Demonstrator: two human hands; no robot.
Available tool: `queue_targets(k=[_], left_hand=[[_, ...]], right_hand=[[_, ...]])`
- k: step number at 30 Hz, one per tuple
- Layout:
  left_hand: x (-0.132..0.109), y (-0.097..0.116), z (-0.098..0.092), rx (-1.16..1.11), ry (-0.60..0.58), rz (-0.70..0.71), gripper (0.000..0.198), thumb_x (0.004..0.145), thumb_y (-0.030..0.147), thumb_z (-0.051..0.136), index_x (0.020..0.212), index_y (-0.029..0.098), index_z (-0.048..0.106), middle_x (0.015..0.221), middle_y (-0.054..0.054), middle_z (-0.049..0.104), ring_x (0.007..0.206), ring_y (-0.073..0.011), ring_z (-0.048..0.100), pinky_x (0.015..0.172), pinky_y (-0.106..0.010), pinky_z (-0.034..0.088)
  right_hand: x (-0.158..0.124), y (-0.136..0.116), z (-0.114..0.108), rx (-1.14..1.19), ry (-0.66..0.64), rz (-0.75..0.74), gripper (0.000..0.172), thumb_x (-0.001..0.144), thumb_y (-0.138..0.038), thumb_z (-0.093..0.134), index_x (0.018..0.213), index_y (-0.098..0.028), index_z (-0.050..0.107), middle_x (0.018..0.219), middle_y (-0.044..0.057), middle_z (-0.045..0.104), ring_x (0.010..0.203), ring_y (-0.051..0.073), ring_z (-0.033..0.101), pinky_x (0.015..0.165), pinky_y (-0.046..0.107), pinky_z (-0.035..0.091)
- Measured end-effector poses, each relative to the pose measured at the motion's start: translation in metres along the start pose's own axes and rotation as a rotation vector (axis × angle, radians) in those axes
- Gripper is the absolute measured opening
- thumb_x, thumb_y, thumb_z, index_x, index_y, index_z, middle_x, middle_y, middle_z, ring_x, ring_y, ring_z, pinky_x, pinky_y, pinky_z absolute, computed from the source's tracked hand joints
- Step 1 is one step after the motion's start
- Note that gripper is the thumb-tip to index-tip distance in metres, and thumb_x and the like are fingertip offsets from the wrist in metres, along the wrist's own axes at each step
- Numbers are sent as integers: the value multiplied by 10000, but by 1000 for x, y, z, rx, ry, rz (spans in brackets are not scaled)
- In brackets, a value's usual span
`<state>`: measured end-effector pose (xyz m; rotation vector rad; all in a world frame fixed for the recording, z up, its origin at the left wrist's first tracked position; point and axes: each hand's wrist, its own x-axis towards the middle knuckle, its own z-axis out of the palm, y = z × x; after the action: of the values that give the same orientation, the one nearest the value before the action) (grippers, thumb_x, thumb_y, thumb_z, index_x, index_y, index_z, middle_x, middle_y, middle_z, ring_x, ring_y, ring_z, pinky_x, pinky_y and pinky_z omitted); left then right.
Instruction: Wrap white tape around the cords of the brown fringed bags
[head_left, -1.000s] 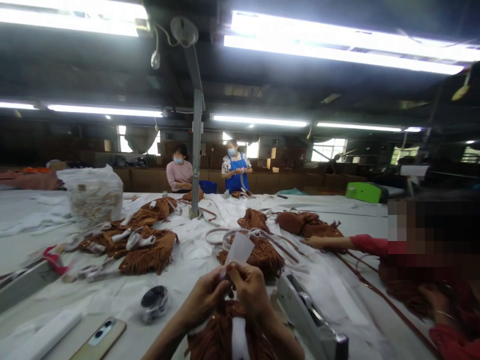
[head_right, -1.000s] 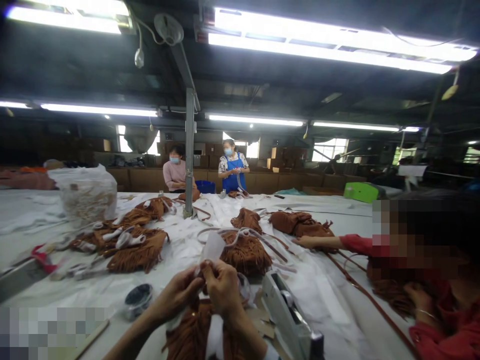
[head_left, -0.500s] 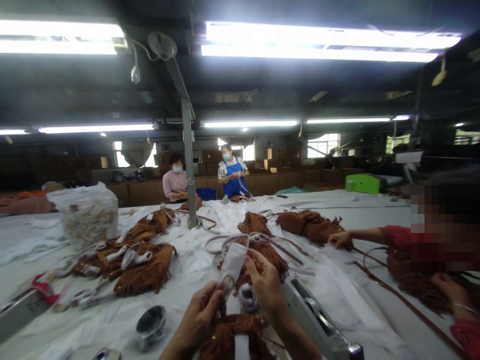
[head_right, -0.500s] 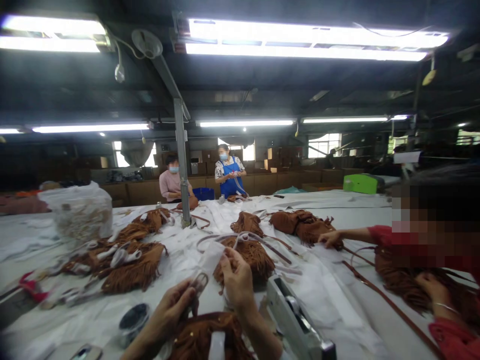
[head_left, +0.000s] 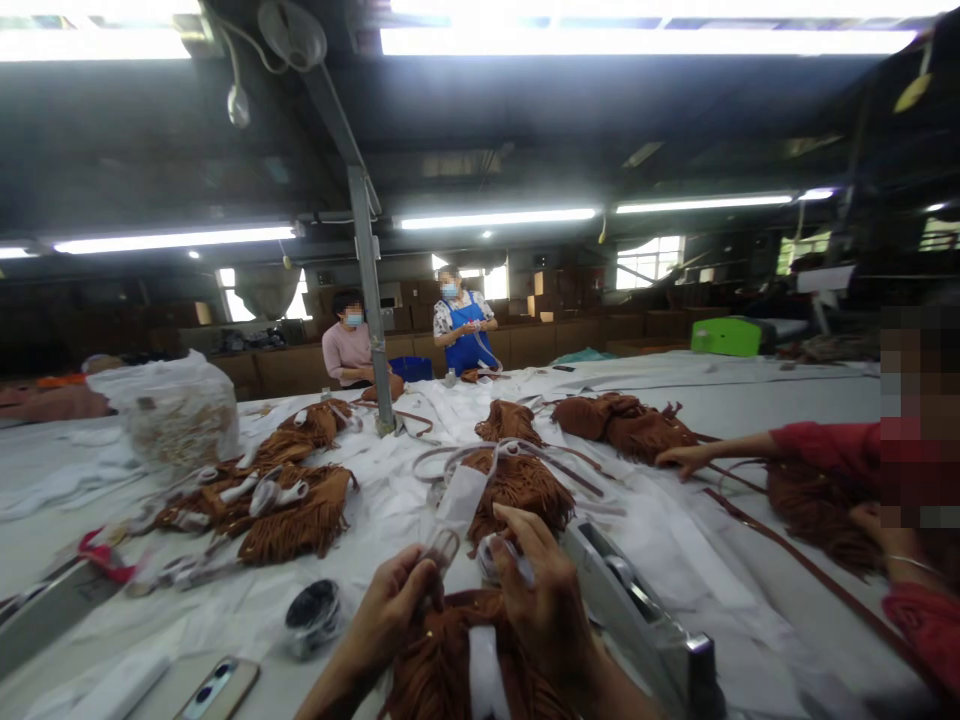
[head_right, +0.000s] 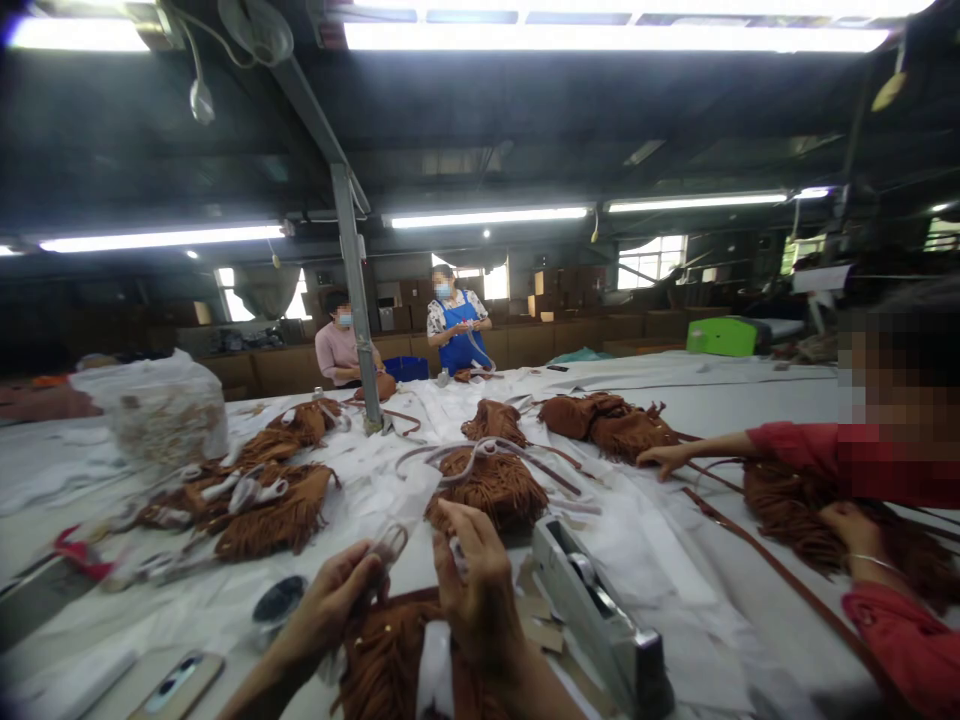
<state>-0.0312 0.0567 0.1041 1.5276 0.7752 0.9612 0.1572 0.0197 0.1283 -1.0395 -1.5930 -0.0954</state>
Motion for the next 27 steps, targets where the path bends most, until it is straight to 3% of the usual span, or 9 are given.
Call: queue_targets(k=[5, 7, 9, 11, 13, 15, 17, 22, 27], left_hand=[[2, 17, 4, 36, -110, -3, 367, 832, 515, 552, 759, 158, 515, 589, 52, 453, 412, -41, 302, 384, -175, 217], [4, 20, 5, 53, -116, 3, 364, 840, 506, 545, 744, 157, 509, 567, 63, 421, 409, -40, 292, 382, -173, 206], [6, 19, 2, 61, -70, 2, 361, 855, 502, 522, 748, 158, 511, 552, 66, 417, 396, -40, 285, 372, -177, 189], [7, 14, -3, 66, -26, 2, 365, 867, 500, 500, 746, 156, 518, 558, 58, 439, 392, -41, 283, 365, -180, 179], [7, 8, -7, 71, -10, 4, 369, 871, 494, 496, 733, 153, 524, 572, 45, 462, 411, -45, 298, 376, -179, 189], [6, 4, -6, 67, -25, -1, 356, 869, 486, 507, 738, 156, 525, 574, 42, 466, 429, -51, 310, 388, -180, 197], [5, 3, 1, 47, -61, -7, 335, 862, 481, 523, 760, 163, 520, 578, 48, 453, 432, -51, 290, 386, -184, 180], [1, 0, 18, 68, -123, 50, 298, 856, 455, 553, 834, 157, 548, 648, 38, 455, 503, -62, 324, 427, -174, 234], [-1, -11, 18, 38, -54, -8, 372, 851, 497, 538, 1056, 200, 449, 608, 69, 484, 404, -52, 323, 382, -170, 202]], right_hand=[[5, -10, 15, 289, -215, 334, 315, 888, -415, 512, 898, -152, 686, 789, 44, 658, 684, 158, 605, 613, 260, 507], [10, -10, 21, 329, -193, 361, 340, 894, -422, 497, 824, -152, 691, 761, 42, 649, 695, 161, 605, 627, 262, 504], [14, -6, 21, 311, -108, 378, 321, 893, -412, 503, 946, -150, 682, 804, 51, 659, 726, 172, 616, 649, 272, 511], [13, 0, 16, 220, 10, 336, 343, 896, -368, 506, 1133, -144, 615, 875, 70, 666, 765, 185, 624, 680, 293, 521], [9, 5, 10, 85, 76, 180, 345, 902, -284, 487, 1205, -144, 572, 969, 98, 660, 861, 204, 620, 767, 332, 520], [1, 8, 6, -10, 42, -12, 336, 894, -218, 472, 1206, -153, 580, 1065, 121, 646, 986, 230, 593, 868, 384, 490], [-6, 7, 5, -27, -42, -69, 348, 881, -230, 497, 1209, -155, 584, 1122, 135, 634, 1050, 254, 572, 912, 423, 469], [-14, 0, 12, 292, -252, 286, 300, 907, -373, 480, 960, -154, 679, 843, 69, 688, 776, 188, 631, 701, 292, 527], [-18, 1, 15, 412, -215, 441, 380, 849, -471, 540, 703, -149, 679, 639, 27, 632, 601, 141, 561, 521, 214, 454]])
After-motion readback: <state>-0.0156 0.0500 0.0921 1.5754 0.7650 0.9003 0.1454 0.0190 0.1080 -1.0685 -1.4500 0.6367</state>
